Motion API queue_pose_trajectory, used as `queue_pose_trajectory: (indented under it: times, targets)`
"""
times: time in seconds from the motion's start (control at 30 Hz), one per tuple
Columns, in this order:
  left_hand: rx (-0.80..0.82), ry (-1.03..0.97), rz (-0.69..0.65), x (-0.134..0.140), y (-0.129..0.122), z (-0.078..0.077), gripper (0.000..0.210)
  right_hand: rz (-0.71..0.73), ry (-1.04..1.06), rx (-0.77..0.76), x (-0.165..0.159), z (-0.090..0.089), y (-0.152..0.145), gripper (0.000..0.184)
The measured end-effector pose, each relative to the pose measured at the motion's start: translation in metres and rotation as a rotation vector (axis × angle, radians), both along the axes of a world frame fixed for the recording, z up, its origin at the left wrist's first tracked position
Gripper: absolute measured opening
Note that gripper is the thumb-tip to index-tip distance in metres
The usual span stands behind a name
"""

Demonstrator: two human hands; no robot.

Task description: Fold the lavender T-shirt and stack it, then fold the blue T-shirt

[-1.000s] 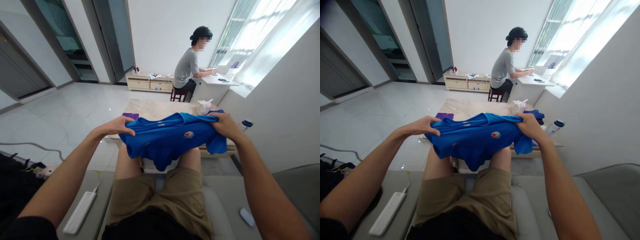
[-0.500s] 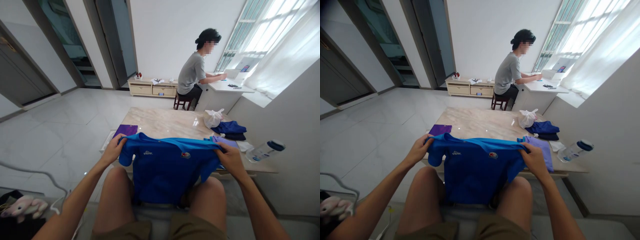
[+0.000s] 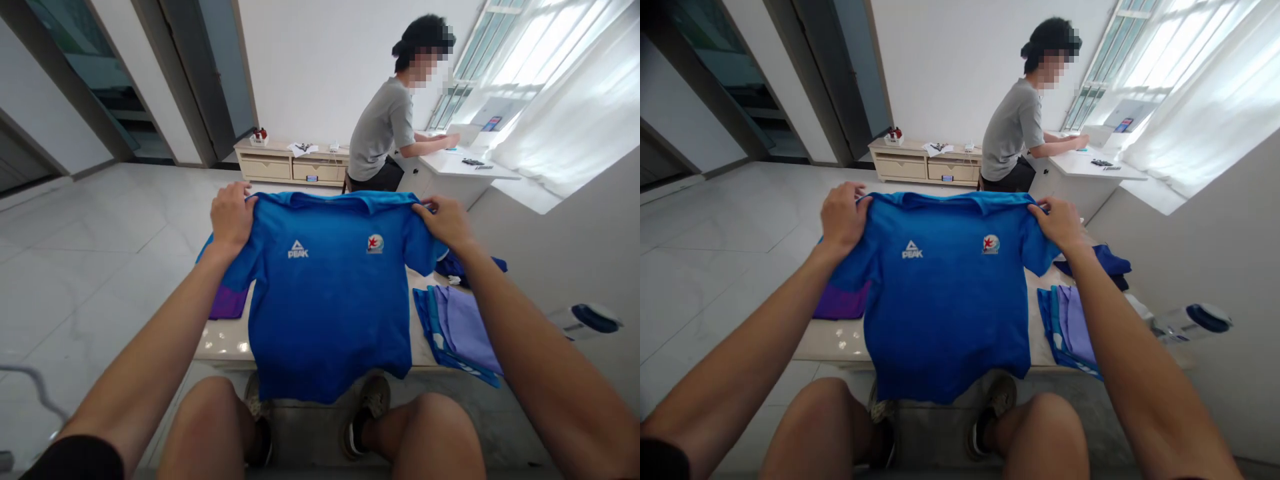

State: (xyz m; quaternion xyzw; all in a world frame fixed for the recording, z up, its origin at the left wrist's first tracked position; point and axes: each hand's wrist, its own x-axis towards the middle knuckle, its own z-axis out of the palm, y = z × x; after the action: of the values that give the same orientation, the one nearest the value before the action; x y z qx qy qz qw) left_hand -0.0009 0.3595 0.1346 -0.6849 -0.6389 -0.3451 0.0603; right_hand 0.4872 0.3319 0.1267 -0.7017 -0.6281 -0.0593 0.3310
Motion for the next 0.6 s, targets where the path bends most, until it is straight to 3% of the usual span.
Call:
queue_pose_trajectory:
  times: [0.03, 0.1, 0.2, 0.27, 0.33, 0.43, 0.5, 0.6]
  targets:
    - [-0.006, -0.007, 0.019, 0.011, 0.008, -0.011, 0.048, -0.025, -0.021, 0.022, -0.01, -0.009, 0.013, 0.046]
    - [-0.063, -0.01, -0.022, 0.031, 0.0, -0.054, 0.056, -0.047, -0.06, 0.026, -0.039, -0.044, 0.014, 0.054]
    - [-0.226, 0.045, -0.199, 0.052, -0.052, -0.147, 0.059, 0.029, -0.122, -0.206, -0.097, -0.13, -0.032, 0.059]
    - [-0.38, 0.057, -0.235, 0.06, -0.091, -0.207, 0.062, 0.095, -0.14, -0.421, -0.13, -0.192, -0.074, 0.064]
    - [-0.494, 0.06, -0.226, 0.063, -0.118, -0.253, 0.066, 0.127, -0.122, -0.568, -0.151, -0.243, -0.107, 0.068]
    - [-0.513, 0.109, -0.214, 0.065, -0.124, -0.287, 0.072, 0.078, -0.109, -0.576, -0.158, -0.286, -0.123, 0.071]
    - [-0.494, 0.17, -0.203, 0.065, -0.107, -0.293, 0.073, 0.039, -0.122, -0.548, -0.154, -0.296, -0.112, 0.073]
    - [-0.507, 0.253, -0.16, 0.068, -0.06, -0.292, 0.074, 0.0, -0.153, -0.549, -0.147, -0.298, -0.075, 0.073]
